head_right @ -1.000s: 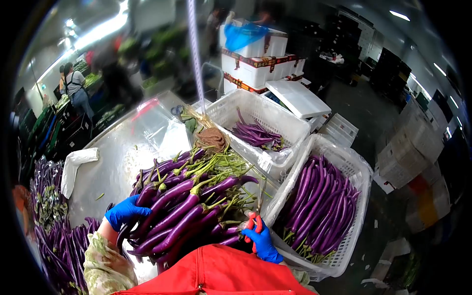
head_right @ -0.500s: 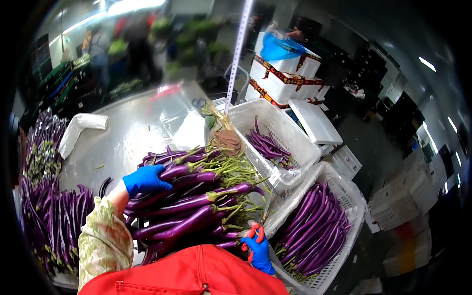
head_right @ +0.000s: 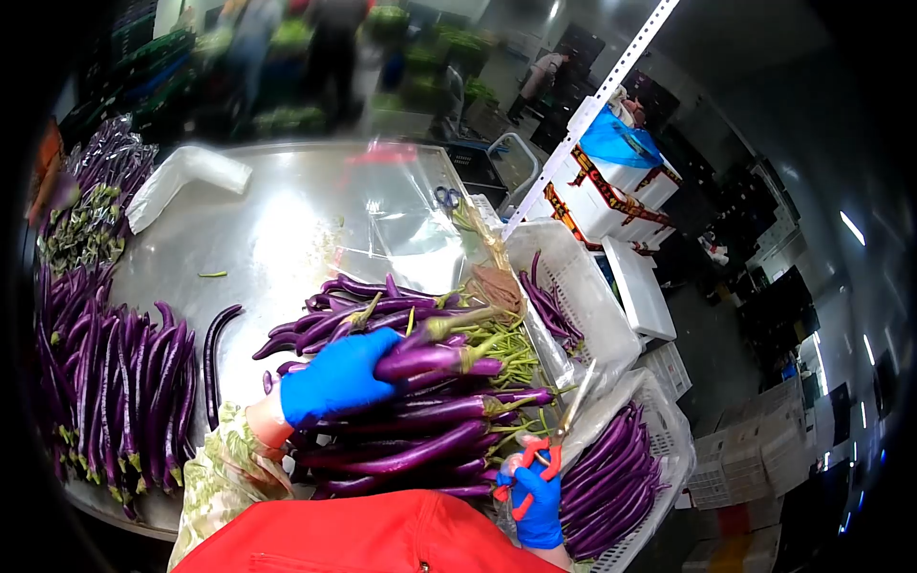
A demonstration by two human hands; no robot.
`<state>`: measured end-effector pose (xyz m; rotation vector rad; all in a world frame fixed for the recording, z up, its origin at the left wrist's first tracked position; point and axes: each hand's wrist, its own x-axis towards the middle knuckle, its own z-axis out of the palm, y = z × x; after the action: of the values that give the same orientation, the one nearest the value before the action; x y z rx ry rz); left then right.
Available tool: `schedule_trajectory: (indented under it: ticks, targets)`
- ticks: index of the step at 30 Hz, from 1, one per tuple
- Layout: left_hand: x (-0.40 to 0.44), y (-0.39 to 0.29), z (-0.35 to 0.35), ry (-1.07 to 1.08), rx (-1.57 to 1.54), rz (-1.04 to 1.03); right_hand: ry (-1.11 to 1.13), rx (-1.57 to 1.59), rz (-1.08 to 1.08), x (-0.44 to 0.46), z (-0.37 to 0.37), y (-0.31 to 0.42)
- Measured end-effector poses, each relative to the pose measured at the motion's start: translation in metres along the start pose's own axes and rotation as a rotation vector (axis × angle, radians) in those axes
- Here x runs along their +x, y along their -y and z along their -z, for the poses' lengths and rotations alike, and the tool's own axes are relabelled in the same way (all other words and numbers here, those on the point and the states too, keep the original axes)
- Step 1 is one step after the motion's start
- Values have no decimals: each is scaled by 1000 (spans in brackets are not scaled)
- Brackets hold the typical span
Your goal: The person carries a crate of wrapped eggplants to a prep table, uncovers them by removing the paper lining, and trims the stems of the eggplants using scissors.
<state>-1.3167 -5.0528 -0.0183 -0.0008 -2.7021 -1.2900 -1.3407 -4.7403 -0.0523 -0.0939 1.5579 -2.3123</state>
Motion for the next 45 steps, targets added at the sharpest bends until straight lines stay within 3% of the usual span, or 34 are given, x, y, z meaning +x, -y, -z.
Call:
schedule_trajectory:
  ticks: [2,5,8,10,11,13,15,19,23,28,32,34,36,42,45]
  targets:
    - [-6,-18,29,-115,-55,-53,40,0,-34,1,-2,-5]
    - [-16,-48,65,-244,-301,48,72,11,-60,1,4,-12]
    - [-7,-73,67,-422,119,-91,88,78,-65,-3,19,-17]
    - [17,-72,39,-191,285,-30,70,54,-51,-5,25,-18]
    - [31,-55,11,-156,366,-123,59,43,-48,-6,29,-19]
    - [56,-9,-55,-5,390,-55,64,43,-28,-8,38,-23]
    - [59,3,-91,-55,622,-40,28,29,-33,-15,47,-24]
    - [66,12,-97,-60,636,-26,-4,92,-11,-22,66,-34]
    - [63,14,-109,12,705,-174,-15,147,-23,-22,70,-43]
    - [62,-1,-78,62,477,-22,7,76,-67,-27,57,-32]
    - [42,-59,-15,-76,179,74,85,-246,125,-24,81,-31]
    - [32,-91,13,-56,6,17,125,-273,194,-17,87,-25]
    - [17,-105,21,23,-507,80,138,-222,172,-13,82,-10]
    - [-2,-119,9,204,-618,164,291,-229,53,-4,71,3]
    - [-3,-121,3,236,-509,194,334,-257,207,6,69,-11]
